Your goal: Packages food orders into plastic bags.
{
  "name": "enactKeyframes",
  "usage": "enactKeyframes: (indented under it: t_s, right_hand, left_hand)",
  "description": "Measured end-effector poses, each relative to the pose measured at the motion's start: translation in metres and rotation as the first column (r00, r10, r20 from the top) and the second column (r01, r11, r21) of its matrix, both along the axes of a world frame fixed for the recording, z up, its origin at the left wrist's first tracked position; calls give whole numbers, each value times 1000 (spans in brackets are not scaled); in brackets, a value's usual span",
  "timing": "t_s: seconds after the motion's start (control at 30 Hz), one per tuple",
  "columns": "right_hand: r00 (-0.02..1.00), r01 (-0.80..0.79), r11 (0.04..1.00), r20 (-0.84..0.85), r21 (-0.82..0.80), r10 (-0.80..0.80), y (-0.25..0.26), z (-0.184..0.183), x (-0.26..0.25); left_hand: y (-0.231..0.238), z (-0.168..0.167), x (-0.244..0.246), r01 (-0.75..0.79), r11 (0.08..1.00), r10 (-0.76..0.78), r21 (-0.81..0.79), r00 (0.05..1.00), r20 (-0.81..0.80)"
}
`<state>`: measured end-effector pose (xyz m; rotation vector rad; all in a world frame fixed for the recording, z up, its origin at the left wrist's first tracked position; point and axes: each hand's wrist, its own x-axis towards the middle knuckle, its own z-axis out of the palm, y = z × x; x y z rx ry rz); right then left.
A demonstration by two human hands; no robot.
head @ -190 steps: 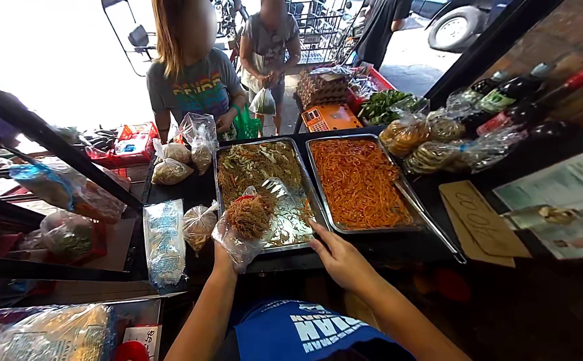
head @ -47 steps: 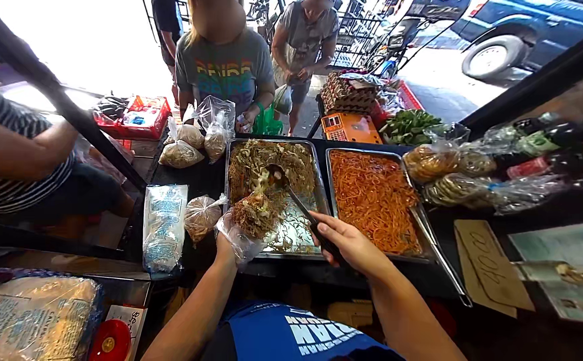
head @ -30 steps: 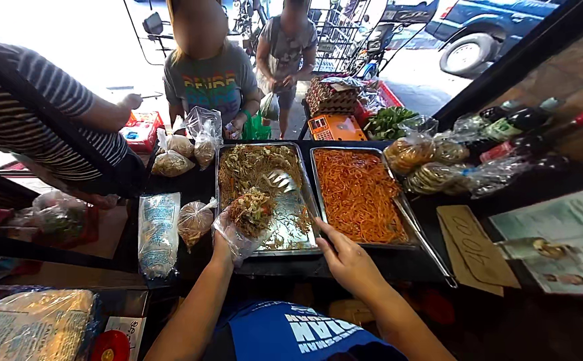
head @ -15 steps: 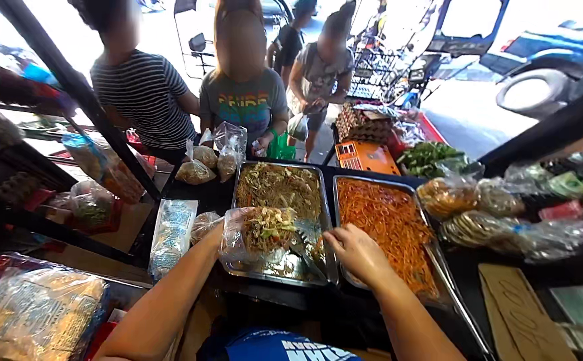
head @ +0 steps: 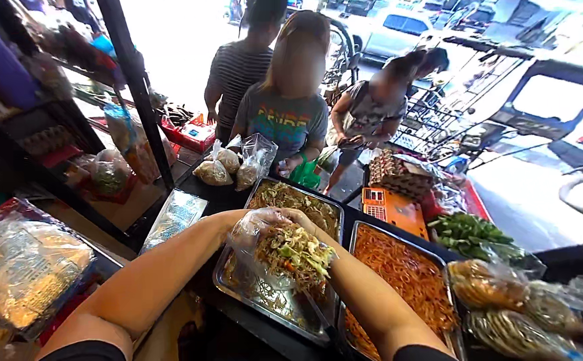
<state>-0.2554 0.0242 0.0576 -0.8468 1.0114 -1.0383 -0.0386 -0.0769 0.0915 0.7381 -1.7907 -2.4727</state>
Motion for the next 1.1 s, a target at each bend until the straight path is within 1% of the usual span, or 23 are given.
enactKeyframes:
  t_s: [0.03, 0.07, 0.1, 0.13, 0.17, 0.2, 0.23, 0.3, 0.33, 0.37, 0.4, 0.43, 0.47, 0.5, 0.53, 0.57, 0.63, 0.7, 0.77, 0.83, 0.9, 1.0, 1.1]
  right_hand:
    - [997, 75, 996, -9, 40, -75, 10, 22, 14]
    - [983, 185, 981, 6, 56, -185, 17, 27, 23]
    - [970, 233, 973, 68, 5, -233, 20, 9, 19]
    - [969, 211, 973, 151, -90, -197, 18, -23, 7]
    - [965, 204, 969, 194, -138, -175, 18, -40, 0]
    - [954, 202, 968, 254, -150, -160, 20, -46, -2]
    - [942, 196, 969, 305, -151, -143, 22, -48, -4]
    - [936, 202, 970, 319, -131, -152, 32, -42, -3]
    - [952, 257, 962, 196, -95, -235, 36, -27, 3]
    - [937, 348, 938, -23, -13, -348, 37, -3, 16]
    - [872, 449, 889, -258, 84, -416, 32, 23, 31]
    - [819, 500, 855, -395, 136, -416, 29, 36, 39]
    - [804, 521, 843, -411, 136, -430, 30, 35, 38]
    - [844, 486, 871, -299, 73, -446, 35, 17, 25]
    - [905, 417, 908, -81, -35, -418, 41, -13, 4]
    - [930, 366, 923, 62, -118, -361, 45, -34, -10]
    - [942, 328, 923, 141, -201, -304, 49, -50, -22]
    - [943, 332, 910, 123, -250, -310, 54, -59, -27]
    - [919, 393, 887, 104, -242, -379, 61, -56, -25]
    - [865, 493, 852, 197, -174, -461, 68, -51, -19]
    - [820, 537, 838, 292, -96, -492, 71, -56, -20]
    - [799, 561, 828, 275, -22, -534, 77, -63, -21]
    - [835, 533, 846, 167, -12, -524, 82, -69, -21]
  left_hand:
    - [17, 20, -2, -131, 988, 143, -83, 977, 160]
    - [26, 30, -2, -220, 971, 237, -96, 941, 241]
    - [24, 23, 0, -263, 964, 264, -38, 935, 237]
    - [17, 2, -1, -228, 973, 218, 47, 963, 159]
    - [10, -15, -7, -122, 986, 113, 114, 990, 85]
    - [4, -27, -16, 40, 988, -43, 152, 999, 15]
    - [1, -32, -22, 137, 978, -136, 155, 991, -22]
    - [2, -35, -28, 216, 966, -213, 140, 976, -38]
    - [1, -36, -30, 243, 965, -240, 100, 970, -45]
    - [-1, -40, -32, 261, 964, -258, 60, 965, -51]
    - [-2, -40, -33, 268, 963, -266, 26, 963, -52]
    - [1, -36, -33, 259, 966, -259, 4, 965, -47]
    - [4, -29, -32, 249, 969, -248, 0, 968, -47]
    - [7, -22, -31, 235, 972, -234, 4, 971, -49]
    - [9, -16, -29, 217, 976, -216, 19, 975, -52]
    - [10, -14, -29, 211, 977, -208, 34, 976, -62]
    - [6, -20, -28, 214, 975, -209, 59, 975, -78]
    - [7, -26, -28, 206, 975, -200, 83, 977, -71]
    - [7, -28, -26, 177, 976, -170, 128, 984, -61]
    - [5, -30, -23, 136, 976, -127, 170, 990, -62]
    - [1, -36, -18, 78, 974, -69, 211, 996, -48]
    - [2, -48, -15, -94, 962, 90, 256, 996, 26]
    - [8, -60, -12, -296, 901, 276, 316, 955, 107]
